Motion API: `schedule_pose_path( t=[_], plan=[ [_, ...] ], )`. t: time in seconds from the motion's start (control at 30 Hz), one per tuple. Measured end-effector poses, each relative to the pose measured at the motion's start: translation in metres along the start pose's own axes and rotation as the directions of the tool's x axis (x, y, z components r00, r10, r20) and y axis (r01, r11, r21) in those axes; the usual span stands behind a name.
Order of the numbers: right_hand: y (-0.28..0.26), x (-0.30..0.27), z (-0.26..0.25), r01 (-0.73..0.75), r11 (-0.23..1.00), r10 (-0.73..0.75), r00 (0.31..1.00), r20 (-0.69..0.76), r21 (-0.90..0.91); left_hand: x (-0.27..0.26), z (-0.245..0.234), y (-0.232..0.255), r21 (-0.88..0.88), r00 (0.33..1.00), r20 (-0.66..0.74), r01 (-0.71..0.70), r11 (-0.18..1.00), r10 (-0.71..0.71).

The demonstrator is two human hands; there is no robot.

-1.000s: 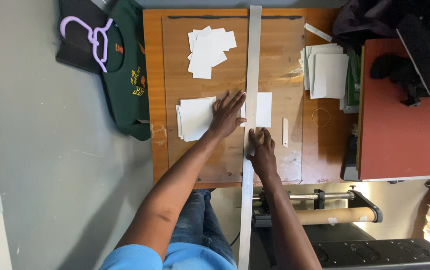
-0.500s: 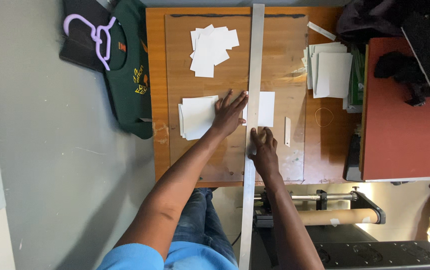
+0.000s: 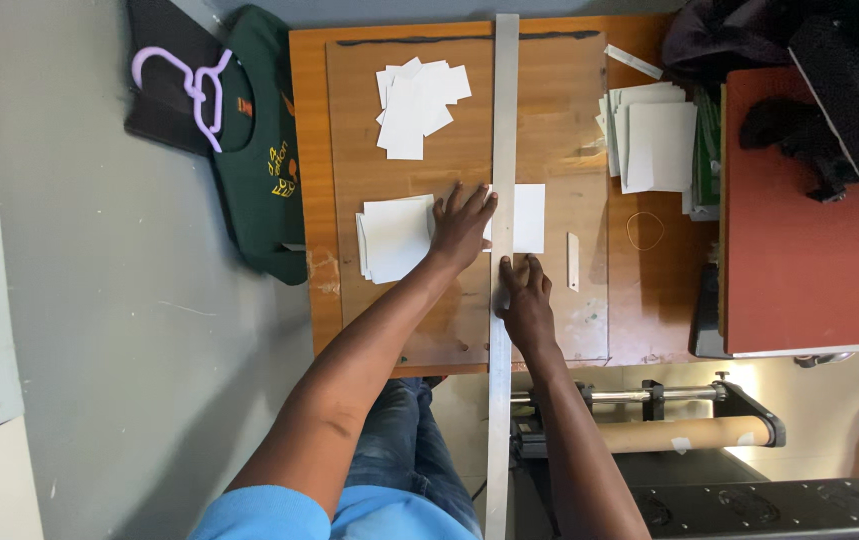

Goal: The person uses a paper cutter to trim white paper sheets on a wooden table. They repeatedly place a sheet against the guide, press the cutter arm down, and move the trimmed piece aside. The process continues with multiple sheets throughout the clip.

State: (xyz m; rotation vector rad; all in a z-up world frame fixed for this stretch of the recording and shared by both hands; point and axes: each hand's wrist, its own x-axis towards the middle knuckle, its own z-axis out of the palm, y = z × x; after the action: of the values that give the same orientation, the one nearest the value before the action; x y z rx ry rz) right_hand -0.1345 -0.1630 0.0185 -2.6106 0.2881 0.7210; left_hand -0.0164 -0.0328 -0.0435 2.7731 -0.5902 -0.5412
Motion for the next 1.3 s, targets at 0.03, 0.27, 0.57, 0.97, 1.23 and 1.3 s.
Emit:
schedule_pose_path(
  t=[0.03, 0.27, 0.57, 0.97, 1.23, 1.3],
  plan=[
    [0.000, 0.000, 0.001, -0.002, 1.000, 0.002, 1.000, -0.002, 0.004, 0.002, 0.000, 0.003, 0.003, 1.000, 0.001, -0.003, 1.000, 0.003],
    [0.001, -0.004, -0.001, -0.004, 1.000, 0.004, 1.000, -0.021, 0.001, 0.002, -0.038, 0.036, 0.233, 0.999, 0.040, 0.001, 0.973, -0.011],
    [0.075, 0.027, 0.027, 0.128, 0.940, 0.049, 0.868, -0.494, 0.317, 0.026, -0.002, 0.052, 0.524, 0.986, 0.147, -0.009, 0.852, -0.081],
    [0.142, 0.093, 0.036, -0.309, 0.945, 0.324, 0.847, -0.423, 0.105, 0.039, 0.028, 0.046, 0.420, 0.999, -0.047, 0.035, 0.907, -0.016],
    [0.068, 0.056, -0.028, -0.317, 0.930, 0.354, 0.910, -0.214, 0.186, 0.034, 0.015, 0.042, 0.353, 0.983, -0.186, 0.062, 0.933, 0.005],
    [0.038, 0.041, -0.049, -0.336, 0.930, 0.363, 0.907, -0.215, 0.151, 0.025, 0.001, 0.045, 0.272, 0.969, -0.243, 0.032, 0.962, 0.036]
  ],
)
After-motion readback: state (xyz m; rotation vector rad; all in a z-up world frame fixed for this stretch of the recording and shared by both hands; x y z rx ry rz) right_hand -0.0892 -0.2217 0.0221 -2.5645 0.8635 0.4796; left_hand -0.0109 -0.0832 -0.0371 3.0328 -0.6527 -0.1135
